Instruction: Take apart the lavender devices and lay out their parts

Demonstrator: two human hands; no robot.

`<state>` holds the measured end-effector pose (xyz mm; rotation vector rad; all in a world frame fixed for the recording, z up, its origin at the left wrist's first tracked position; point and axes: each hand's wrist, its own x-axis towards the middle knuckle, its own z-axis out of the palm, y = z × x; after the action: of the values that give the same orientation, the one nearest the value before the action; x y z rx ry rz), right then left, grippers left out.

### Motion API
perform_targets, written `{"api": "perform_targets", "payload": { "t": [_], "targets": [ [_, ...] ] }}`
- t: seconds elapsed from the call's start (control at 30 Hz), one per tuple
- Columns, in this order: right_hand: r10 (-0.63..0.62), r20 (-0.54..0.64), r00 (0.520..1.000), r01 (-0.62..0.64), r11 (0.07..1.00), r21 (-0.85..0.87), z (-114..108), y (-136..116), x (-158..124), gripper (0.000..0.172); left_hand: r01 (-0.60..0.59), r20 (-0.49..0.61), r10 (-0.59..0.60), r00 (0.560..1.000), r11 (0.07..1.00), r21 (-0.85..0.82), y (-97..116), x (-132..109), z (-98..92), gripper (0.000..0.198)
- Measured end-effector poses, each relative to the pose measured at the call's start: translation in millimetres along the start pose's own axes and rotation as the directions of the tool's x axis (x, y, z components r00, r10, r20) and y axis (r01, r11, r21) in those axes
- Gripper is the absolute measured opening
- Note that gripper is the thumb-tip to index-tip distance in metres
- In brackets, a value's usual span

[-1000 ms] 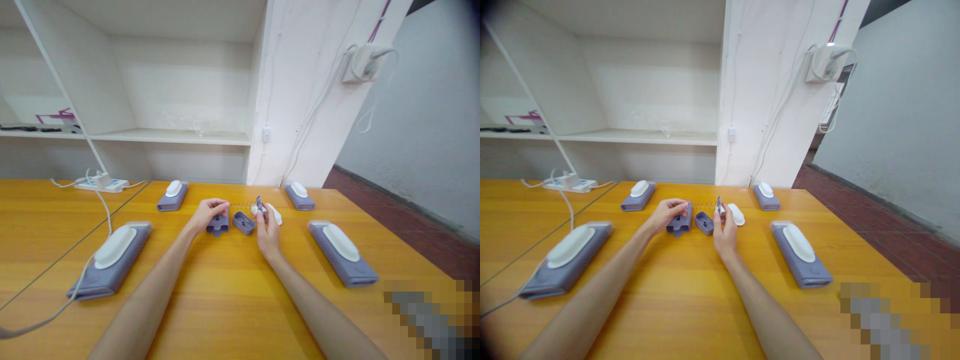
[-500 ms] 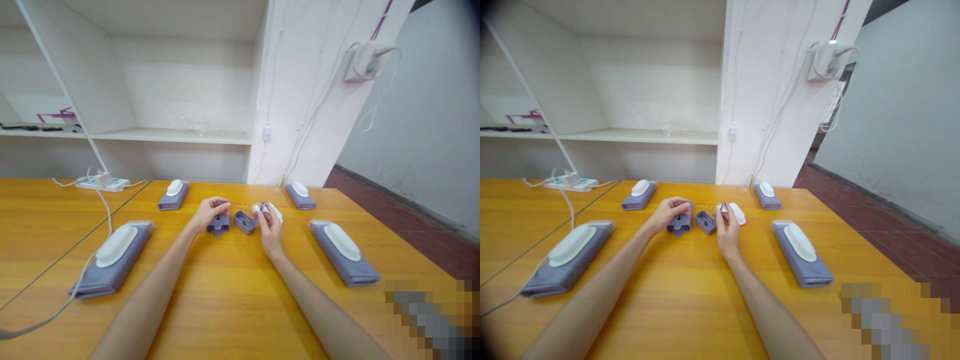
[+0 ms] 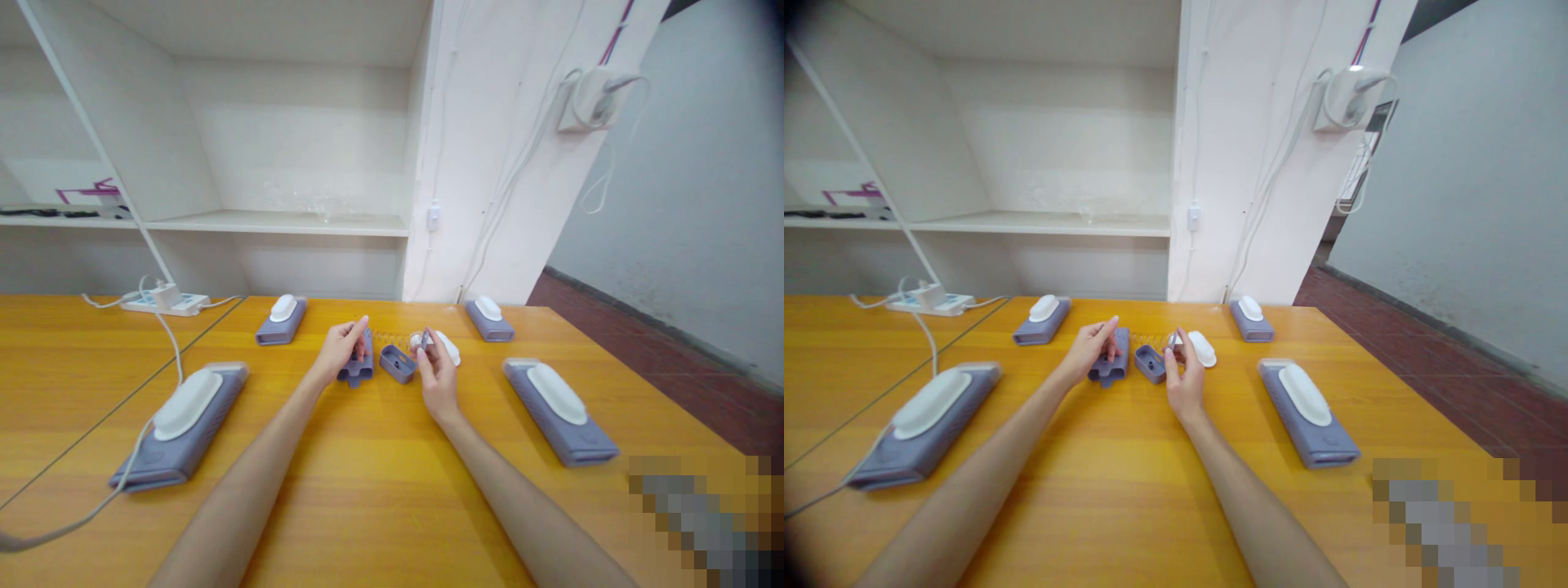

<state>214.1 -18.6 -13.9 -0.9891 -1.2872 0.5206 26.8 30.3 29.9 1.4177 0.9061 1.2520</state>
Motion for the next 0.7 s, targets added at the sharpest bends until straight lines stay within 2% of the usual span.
{"api": "perform_targets", "payload": {
  "t": [0.13,0.3,0.43,0.7],
  "targets": [
    [-0.042,-0.042,0.998,0.037,0.993,-0.115,0,-2,1,0.049,0.028,-0.104,-0.041,0.994,0.992,-0.127,-3,3,-1.3,0.046],
    [-0.049,-0.107,0.993,0.023,0.973,-0.228,1,2,4,0.052,0.044,-0.149,-0.087,0.985,0.961,-0.272,-5,6,-6.7,0.043],
    [-0.025,-0.058,0.998,0.008,0.961,-0.275,1,10,6,0.055,0.036,-0.163,-0.086,0.983,0.957,-0.289,-7,7,-8.1,0.04],
    [-0.066,0.018,0.998,0.068,0.933,-0.352,2,7,5,0.048,0.026,-0.174,-0.079,0.982,0.957,-0.288,-9,10,-7.4,0.036]
  ]
}}
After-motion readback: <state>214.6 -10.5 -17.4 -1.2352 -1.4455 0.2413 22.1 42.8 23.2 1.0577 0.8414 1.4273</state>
